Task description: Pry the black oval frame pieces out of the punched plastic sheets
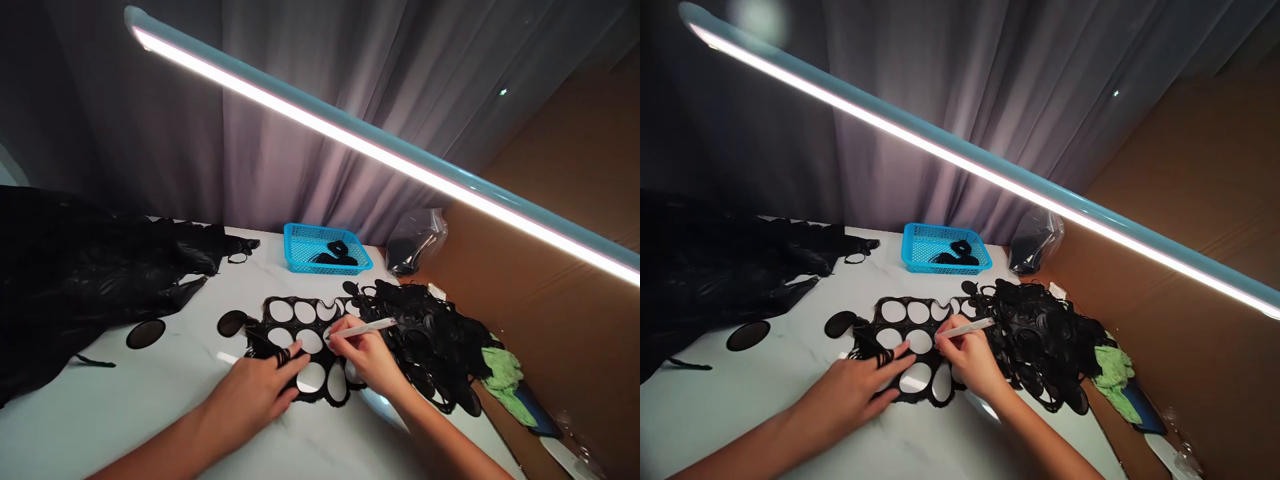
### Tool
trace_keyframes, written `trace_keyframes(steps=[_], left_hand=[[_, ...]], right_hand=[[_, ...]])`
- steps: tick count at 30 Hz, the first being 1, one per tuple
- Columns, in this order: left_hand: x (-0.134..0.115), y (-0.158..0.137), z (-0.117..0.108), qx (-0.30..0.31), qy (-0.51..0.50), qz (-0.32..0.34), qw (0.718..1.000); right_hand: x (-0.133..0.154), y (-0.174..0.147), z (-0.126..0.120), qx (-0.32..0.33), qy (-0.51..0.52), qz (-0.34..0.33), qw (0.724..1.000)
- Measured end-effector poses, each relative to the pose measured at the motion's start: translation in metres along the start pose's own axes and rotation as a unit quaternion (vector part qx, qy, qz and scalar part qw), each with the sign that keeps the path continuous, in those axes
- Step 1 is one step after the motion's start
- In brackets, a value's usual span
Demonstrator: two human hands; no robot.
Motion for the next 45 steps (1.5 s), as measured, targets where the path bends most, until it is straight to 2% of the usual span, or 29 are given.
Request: trace_keyframes(steps=[3,6,10,17,24,26,30,32,36,40,45], left_hand=[[-0.011,-0.003,0.015,0.028,0.104,0.022,0.994],[-0.014,-0.004,0.014,0.036,0.154,0.018,0.987],[-0.013,-0.005,0.013,0.060,0.181,0.021,0.981],[-0.010,-0.006,0.025,0.037,0.198,0.057,0.978],[-0.010,-0.006,0.026,0.029,0.197,0.062,0.978],[-0.009,-0.006,0.027,0.033,0.192,0.066,0.979],[-0.008,-0.004,0.027,0.040,0.183,0.063,0.980],[-0.008,-0.003,0.026,0.039,0.182,0.059,0.981],[-0.009,-0.004,0.024,0.038,0.175,0.054,0.982],[-0.010,-0.006,0.023,0.037,0.168,0.053,0.984],[-0.009,-0.008,0.023,0.021,0.165,0.068,0.984]], right_hand=[[0.012,0.002,0.024,0.051,-0.025,-0.071,0.996],[0.009,0.000,0.035,0.060,-0.027,-0.089,0.994],[-0.001,-0.002,0.034,0.045,-0.025,-0.079,0.996],[-0.006,0.000,0.034,0.048,-0.023,-0.072,0.996],[-0.005,-0.003,0.038,0.049,-0.064,-0.107,0.991],[-0.004,-0.006,0.042,0.059,-0.117,-0.148,0.980],[0.000,-0.006,0.047,0.092,-0.251,-0.239,0.933],[0.001,0.003,0.038,0.067,-0.254,-0.218,0.940],[0.006,0.017,0.016,0.001,-0.101,-0.116,0.988],[0.003,0.009,0.024,0.042,-0.039,-0.056,0.997],[-0.007,-0.002,0.037,0.044,-0.026,-0.047,0.998]])
Point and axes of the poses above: each hand's wrist, its own y-axis towards the middle knuckle, its own z-axis out of the palm, x = y × z, the point moved 5 cm from there along y, towards the middle knuckle, and after that the axes turned 5 degrees about -x, right-handed, at the moved point
